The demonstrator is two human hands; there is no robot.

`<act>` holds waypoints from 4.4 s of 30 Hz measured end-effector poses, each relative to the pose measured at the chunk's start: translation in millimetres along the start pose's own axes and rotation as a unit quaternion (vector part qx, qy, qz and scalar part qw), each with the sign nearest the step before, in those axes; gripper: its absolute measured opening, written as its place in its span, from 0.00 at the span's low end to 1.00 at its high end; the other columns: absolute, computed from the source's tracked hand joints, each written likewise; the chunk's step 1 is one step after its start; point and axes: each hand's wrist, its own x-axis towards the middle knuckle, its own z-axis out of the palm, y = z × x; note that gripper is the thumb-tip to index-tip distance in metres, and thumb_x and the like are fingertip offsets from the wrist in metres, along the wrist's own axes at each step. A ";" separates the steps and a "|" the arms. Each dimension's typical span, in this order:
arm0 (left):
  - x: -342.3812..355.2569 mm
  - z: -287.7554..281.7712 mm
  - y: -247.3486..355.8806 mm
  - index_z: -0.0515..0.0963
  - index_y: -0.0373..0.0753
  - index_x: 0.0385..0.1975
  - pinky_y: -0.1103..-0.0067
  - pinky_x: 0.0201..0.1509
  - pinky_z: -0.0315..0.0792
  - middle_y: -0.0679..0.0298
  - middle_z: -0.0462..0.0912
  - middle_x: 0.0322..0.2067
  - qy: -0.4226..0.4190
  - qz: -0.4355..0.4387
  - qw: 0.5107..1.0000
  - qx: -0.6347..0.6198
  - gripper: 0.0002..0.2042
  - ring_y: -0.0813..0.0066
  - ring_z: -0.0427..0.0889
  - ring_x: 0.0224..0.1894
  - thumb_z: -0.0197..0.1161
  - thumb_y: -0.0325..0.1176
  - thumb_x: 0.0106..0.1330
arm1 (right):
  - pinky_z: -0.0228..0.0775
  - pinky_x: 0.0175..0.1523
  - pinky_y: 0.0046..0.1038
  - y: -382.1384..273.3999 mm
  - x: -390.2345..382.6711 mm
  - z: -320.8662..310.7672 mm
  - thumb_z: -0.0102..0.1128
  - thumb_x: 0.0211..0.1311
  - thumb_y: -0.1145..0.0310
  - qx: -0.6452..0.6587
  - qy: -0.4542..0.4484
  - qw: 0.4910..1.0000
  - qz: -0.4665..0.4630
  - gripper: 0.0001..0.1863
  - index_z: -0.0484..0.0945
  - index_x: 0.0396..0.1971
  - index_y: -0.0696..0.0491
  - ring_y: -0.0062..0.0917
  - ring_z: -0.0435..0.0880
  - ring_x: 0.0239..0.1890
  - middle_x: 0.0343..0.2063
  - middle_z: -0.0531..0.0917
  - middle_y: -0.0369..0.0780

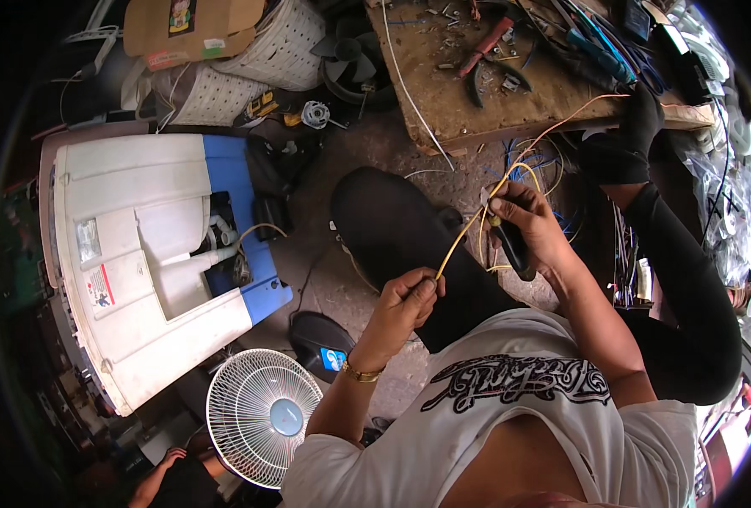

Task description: The person joins wires together by hand, twisting the copper strands, inserting them into a white plastic connector, and securing them using a screwdriver.

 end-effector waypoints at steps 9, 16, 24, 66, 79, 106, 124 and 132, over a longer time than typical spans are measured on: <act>-5.9 0.4 -3.9 0.72 0.34 0.36 0.87 0.20 0.45 0.78 0.54 0.16 -0.001 -0.026 1.000 0.003 0.13 0.91 0.49 0.16 0.50 0.38 0.76 | 0.69 0.26 0.21 -35.8 26.3 -61.2 0.56 0.66 0.69 -0.023 0.108 0.990 -0.084 0.06 0.76 0.34 0.56 0.20 0.76 0.21 0.24 0.79 0.37; 12.8 -3.0 -12.1 0.73 0.34 0.42 0.87 0.27 0.61 0.73 0.68 0.19 -0.101 -0.029 0.988 0.114 0.13 0.87 0.66 0.22 0.47 0.38 0.76 | 0.73 0.28 0.22 -22.9 4.8 -55.5 0.54 0.69 0.68 0.064 -0.022 0.997 -0.025 0.11 0.71 0.47 0.53 0.22 0.79 0.30 0.28 0.79 0.40; 137.7 47.6 -9.2 0.69 0.35 0.54 0.73 0.43 0.75 0.59 0.81 0.34 -0.181 -0.043 0.972 -0.147 0.25 0.68 0.81 0.34 0.41 0.52 0.76 | 0.70 0.35 0.20 -30.2 -0.5 -38.6 0.55 0.66 0.74 -0.186 0.090 0.972 -0.111 0.16 0.72 0.53 0.56 0.16 0.76 0.35 0.33 0.77 0.35; 34.0 23.0 1.1 0.56 0.42 0.69 0.58 0.66 0.65 0.50 0.67 0.61 -0.055 0.412 0.909 -0.041 0.29 0.50 0.72 0.62 0.57 0.28 0.69 | 0.62 0.25 0.28 -56.1 30.3 -43.5 0.40 0.74 0.55 0.267 0.131 0.955 -0.023 0.14 0.72 0.36 0.46 0.22 0.69 0.17 0.23 0.78 0.35; -46.4 57.9 126.8 0.69 0.40 0.30 0.82 0.26 0.58 0.69 0.57 0.19 -0.165 0.565 0.715 -0.378 0.14 0.79 0.57 0.21 0.43 0.39 0.77 | 0.64 0.21 0.22 -5.9 -29.7 88.0 0.40 0.74 0.56 0.255 0.059 0.959 0.106 0.13 0.71 0.35 0.46 0.21 0.69 0.17 0.25 0.78 0.34; -115.4 47.9 102.1 0.68 0.40 0.31 0.86 0.16 0.43 0.77 0.53 0.16 -0.271 0.139 0.953 -0.008 0.14 0.89 0.49 0.15 0.47 0.42 0.77 | 0.70 0.41 0.16 -123.8 -150.9 164.1 0.65 0.63 0.60 -0.425 -0.215 0.841 -0.255 0.22 0.79 0.50 0.60 0.11 0.78 0.36 0.34 0.83 0.32; -59.0 74.8 18.4 0.74 0.39 0.40 0.89 0.20 0.49 0.79 0.59 0.19 -0.081 0.398 0.913 0.041 0.09 0.92 0.53 0.18 0.55 0.37 0.74 | 0.71 0.44 0.23 -99.6 -165.7 137.9 0.69 0.55 0.75 -0.449 -0.112 0.826 -0.322 0.14 0.78 0.39 0.63 0.16 0.77 0.36 0.30 0.83 0.33; -38.8 74.5 -12.6 0.75 0.35 0.46 0.88 0.17 0.48 0.80 0.59 0.18 0.092 0.474 0.874 0.046 0.09 0.94 0.53 0.17 0.53 0.33 0.75 | 0.73 0.36 0.30 -77.1 -144.9 142.1 0.69 0.52 0.72 -0.582 -0.022 0.669 -0.462 0.13 0.78 0.37 0.60 0.29 0.83 0.28 0.27 0.84 0.45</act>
